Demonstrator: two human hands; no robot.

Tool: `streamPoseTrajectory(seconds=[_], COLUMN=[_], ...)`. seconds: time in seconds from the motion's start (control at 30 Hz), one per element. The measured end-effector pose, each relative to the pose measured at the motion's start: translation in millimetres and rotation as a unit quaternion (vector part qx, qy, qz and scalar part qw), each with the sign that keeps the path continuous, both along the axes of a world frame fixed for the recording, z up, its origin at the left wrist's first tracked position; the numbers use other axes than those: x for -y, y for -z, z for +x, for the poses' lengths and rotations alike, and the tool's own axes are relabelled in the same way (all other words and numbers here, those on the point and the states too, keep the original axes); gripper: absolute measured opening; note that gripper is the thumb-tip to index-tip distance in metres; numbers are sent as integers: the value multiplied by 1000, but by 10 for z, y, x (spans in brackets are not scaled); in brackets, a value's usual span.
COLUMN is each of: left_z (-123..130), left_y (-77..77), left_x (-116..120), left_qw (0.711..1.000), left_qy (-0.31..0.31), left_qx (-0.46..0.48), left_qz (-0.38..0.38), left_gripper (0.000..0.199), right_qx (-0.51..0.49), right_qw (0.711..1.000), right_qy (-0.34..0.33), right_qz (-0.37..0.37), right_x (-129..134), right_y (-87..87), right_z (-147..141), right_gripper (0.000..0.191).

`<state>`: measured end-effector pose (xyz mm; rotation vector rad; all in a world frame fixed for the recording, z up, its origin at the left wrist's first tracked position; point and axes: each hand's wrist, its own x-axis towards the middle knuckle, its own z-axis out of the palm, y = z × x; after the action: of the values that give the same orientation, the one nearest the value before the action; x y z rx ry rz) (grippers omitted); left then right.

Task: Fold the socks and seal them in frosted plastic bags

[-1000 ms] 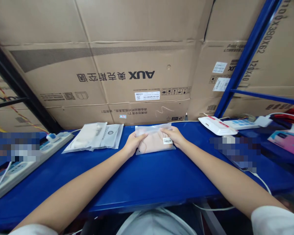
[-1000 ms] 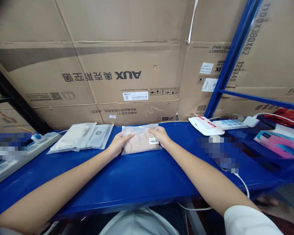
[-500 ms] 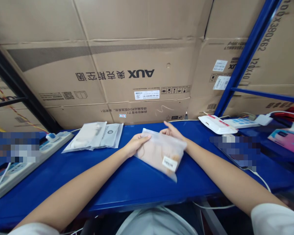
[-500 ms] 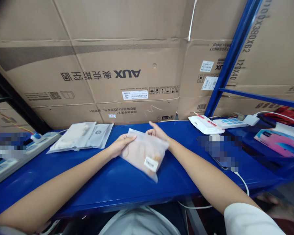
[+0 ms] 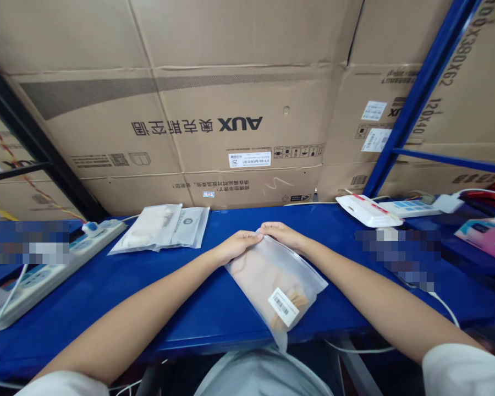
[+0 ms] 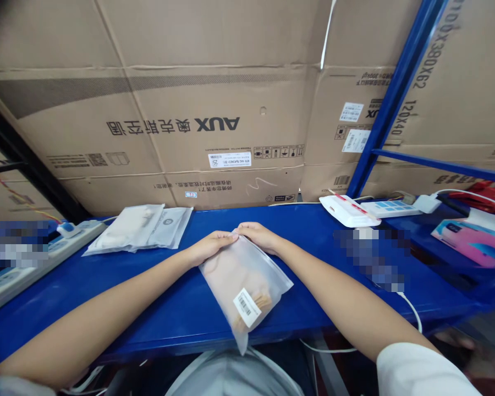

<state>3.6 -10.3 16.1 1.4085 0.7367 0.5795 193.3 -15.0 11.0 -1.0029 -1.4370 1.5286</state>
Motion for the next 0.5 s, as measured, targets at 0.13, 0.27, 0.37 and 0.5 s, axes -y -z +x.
streamPoseTrajectory(seconds=[0.13,0.27,0.37,0.5], left_z=[-66,-187,-292,-419], left_y=[-47,-96,-123,-93], left_x=[-108,-270,-425,-634], left_qw=[999,994,983,947], left_qy=[-32,-106,-181,-311], left_qx=[-5,1,16,18], left_qz=[-18,-6,7,82], left_gripper=[41,41,39,40], right_qx=[-5,15,10,-22], right_qw=[999,1000,1000,998], right_qy=[-18,-11,-14,-44], right_qz=[-26,-17,-16,-30], right_x=[17,13,-14,-66], right_y=[-43,-110,-156,-161], right_z=[12,80,176,272], right_gripper=[34,32,30,28])
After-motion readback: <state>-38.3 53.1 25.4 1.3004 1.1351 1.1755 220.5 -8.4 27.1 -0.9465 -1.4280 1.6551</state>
